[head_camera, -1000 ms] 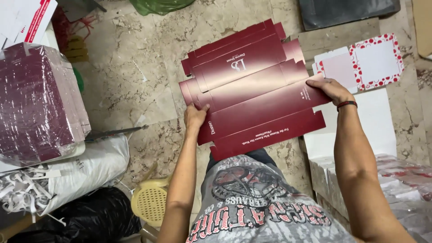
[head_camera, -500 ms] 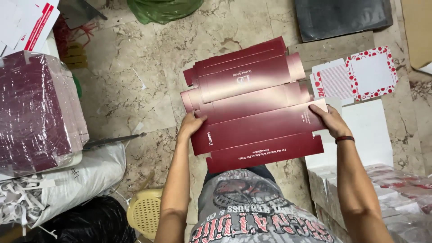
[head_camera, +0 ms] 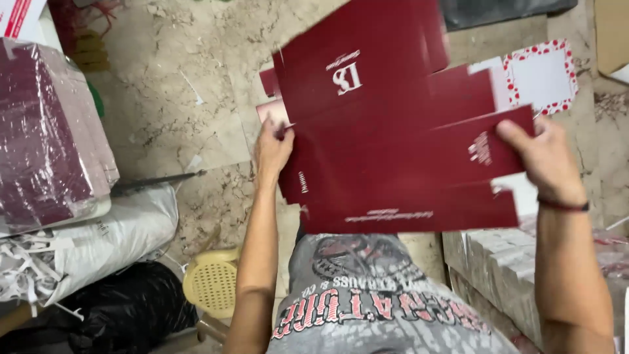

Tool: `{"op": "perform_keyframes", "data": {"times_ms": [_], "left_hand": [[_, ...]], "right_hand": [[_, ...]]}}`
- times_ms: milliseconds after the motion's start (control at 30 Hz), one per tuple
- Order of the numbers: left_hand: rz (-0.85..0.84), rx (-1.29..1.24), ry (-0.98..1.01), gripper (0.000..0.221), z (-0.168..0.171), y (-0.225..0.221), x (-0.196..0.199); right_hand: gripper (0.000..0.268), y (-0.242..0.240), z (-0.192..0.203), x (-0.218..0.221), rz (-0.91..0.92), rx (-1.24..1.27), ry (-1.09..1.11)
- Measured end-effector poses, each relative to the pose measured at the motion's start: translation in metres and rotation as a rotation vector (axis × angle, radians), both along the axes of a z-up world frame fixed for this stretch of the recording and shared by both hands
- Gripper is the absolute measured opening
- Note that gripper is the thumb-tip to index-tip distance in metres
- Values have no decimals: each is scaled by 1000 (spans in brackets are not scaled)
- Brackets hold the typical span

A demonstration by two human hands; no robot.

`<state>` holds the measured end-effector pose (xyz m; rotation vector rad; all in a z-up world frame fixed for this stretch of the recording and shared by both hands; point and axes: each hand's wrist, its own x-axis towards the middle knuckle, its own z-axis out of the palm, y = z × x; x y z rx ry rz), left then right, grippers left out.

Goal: The person applies plastic wrap to a table, cuts the wrap with shears, and then organizes several flat-packed cardboard boxes on the table.

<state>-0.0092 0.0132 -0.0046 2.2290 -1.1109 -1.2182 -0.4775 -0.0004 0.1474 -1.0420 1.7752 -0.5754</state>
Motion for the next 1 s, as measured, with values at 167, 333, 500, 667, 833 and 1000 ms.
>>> {"op": "perform_keyframes", "data": {"times_ms": [167, 333, 500, 667, 833, 1000], "left_hand": [[118, -84, 394, 80, -70, -21, -14], [-84, 113, 382, 42, -51, -57, -30], [-103, 266, 379, 79, -30, -46, -25], [-17, 218, 402, 99, 28, -3, -13], [-35, -123, 315, 76, 147, 11, -1], [-232, -667, 193, 38, 209, 31, 15]], "right_hand": [[39, -7, -97, -63, 85, 78, 81], [29, 2, -173, -80, -37, 366, -230], [44, 16, -147, -46, -86, 240, -39], [26, 46, -112, -54, -61, -30, 12], [27, 39, -63, -51, -25, -320, 258], [42, 25, -67, -59, 142, -772, 7]]}}
